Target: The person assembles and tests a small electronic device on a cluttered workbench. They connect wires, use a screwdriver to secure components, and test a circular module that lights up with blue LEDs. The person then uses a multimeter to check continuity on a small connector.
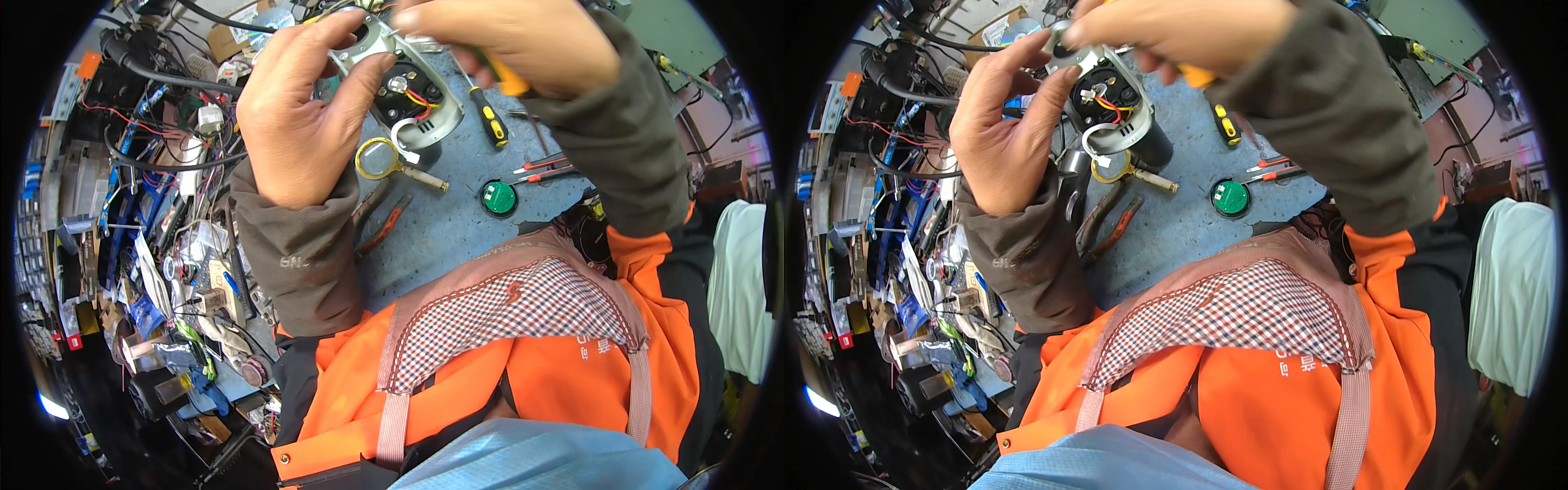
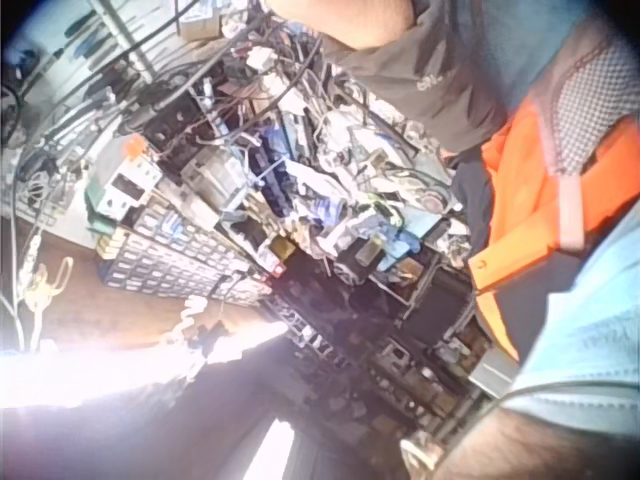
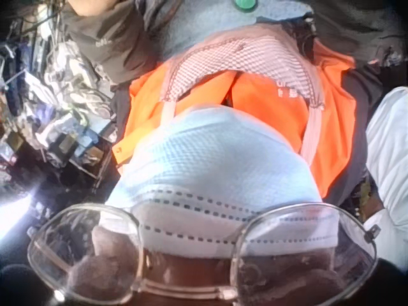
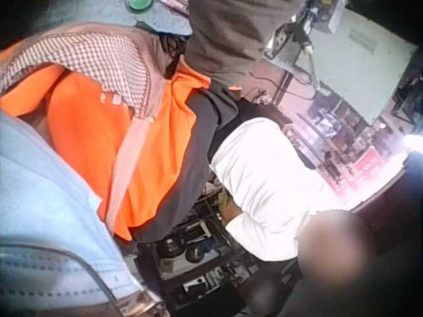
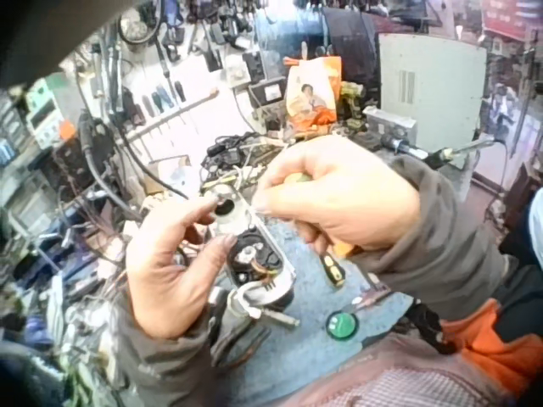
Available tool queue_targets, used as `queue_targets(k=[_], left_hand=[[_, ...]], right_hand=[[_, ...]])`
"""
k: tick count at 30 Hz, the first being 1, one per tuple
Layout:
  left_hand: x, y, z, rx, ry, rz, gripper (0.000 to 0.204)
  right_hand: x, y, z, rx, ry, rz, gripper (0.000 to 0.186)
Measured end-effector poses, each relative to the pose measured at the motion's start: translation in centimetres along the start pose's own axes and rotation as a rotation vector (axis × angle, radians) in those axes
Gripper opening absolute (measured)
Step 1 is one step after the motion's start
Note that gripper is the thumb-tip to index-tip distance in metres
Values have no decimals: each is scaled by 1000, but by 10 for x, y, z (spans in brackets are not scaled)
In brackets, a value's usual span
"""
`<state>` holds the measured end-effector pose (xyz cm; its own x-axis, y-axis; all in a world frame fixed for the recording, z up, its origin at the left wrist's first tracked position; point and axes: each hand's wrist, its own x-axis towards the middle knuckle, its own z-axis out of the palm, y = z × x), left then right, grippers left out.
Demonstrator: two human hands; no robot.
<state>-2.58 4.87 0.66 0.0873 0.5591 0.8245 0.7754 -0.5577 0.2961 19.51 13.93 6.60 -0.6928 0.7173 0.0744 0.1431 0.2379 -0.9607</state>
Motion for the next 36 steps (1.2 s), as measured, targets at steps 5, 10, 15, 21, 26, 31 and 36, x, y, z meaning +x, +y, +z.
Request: queue_targets(k=[5, 10, 15, 21, 26, 31, 36], left_hand=[[-8, -10, 0, 96, 166, 44, 18], [-15, -15, -4, 47, 169, -108, 13], [-10, -24, -5, -149, 95, -171, 10], [-13, -23, -5, -68, 58, -134, 10], [-13, -24, -5, -66, 20, -135, 12], [-13, -24, -5, -132, -17, -213, 13], [-17, -26, -5, -146, -16, -259, 13]], right_hand=[[27, -15, 30, -149, -141, -111, 26], [35, -22, 41, -251, -120, -155, 26], [57, -25, 28, 251, 200, -701, 22], [68, -31, 44, 411, 260, -840, 21], [69, -31, 51, 425, 299, -887, 20], [74, -34, 56, 420, 329, -920, 19], [87, -34, 60, 422, 209, -957, 19]])
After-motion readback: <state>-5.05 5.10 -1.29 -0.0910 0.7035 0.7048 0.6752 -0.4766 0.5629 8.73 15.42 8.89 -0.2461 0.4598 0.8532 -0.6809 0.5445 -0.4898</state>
